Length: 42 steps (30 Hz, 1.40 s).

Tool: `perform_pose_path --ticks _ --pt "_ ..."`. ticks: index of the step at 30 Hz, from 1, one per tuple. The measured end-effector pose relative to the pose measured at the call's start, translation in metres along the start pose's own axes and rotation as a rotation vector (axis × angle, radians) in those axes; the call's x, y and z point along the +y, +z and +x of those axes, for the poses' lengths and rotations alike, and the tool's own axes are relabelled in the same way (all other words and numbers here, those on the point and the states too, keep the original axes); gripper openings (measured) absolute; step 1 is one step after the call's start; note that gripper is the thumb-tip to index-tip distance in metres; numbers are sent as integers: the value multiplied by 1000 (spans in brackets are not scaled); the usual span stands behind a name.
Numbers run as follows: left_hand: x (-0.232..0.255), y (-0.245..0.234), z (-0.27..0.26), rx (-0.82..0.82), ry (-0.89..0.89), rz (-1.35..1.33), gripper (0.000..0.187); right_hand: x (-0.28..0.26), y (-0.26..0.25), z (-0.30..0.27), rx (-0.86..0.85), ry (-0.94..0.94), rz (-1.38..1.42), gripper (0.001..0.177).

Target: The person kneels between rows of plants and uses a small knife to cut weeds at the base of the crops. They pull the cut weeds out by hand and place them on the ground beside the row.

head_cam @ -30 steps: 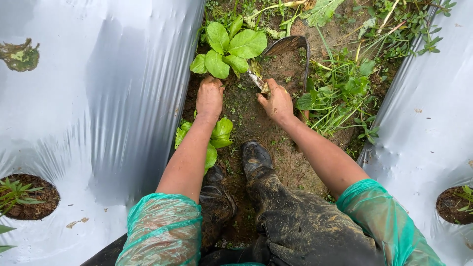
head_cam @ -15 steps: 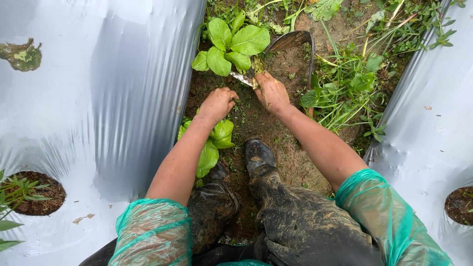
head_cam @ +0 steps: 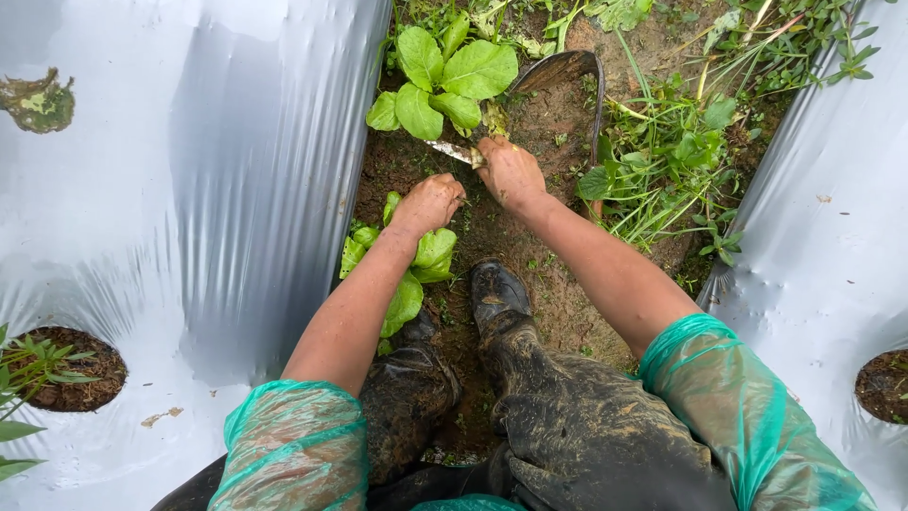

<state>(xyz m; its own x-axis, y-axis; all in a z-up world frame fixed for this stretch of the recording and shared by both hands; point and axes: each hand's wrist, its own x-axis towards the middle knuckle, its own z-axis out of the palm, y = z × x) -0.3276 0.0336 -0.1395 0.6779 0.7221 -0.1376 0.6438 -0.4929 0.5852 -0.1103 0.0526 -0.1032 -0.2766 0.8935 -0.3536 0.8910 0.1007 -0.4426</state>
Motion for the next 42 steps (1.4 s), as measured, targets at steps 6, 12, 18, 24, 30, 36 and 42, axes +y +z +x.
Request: perform_pose_path --ticks 6,12,18,24,30,36,42 --pt "20 -10 -11 -154 74 -96 12 5 -10 -32 -14 83 206 27" --pt "0 49 -17 -134 104 120 10 18 10 -76 -49 -5 266 22" --pt "-34 37 -24 46 -162 -6 7 -3 -7 -97 -63 -28 311 24" --pt "-19 21 -30 15 -205 -58 17 13 33 -92 -58 54 228 19" --pt "-13 40 -24 29 -98 99 11 2 18 -82 18 200 376 20" --pt "-49 62 -28 60 -207 -100 4 -22 4 -72 58 107 444 17" --pt "-67 43 -47 -112 -195 -140 15 -20 21 -63 50 48 271 15"
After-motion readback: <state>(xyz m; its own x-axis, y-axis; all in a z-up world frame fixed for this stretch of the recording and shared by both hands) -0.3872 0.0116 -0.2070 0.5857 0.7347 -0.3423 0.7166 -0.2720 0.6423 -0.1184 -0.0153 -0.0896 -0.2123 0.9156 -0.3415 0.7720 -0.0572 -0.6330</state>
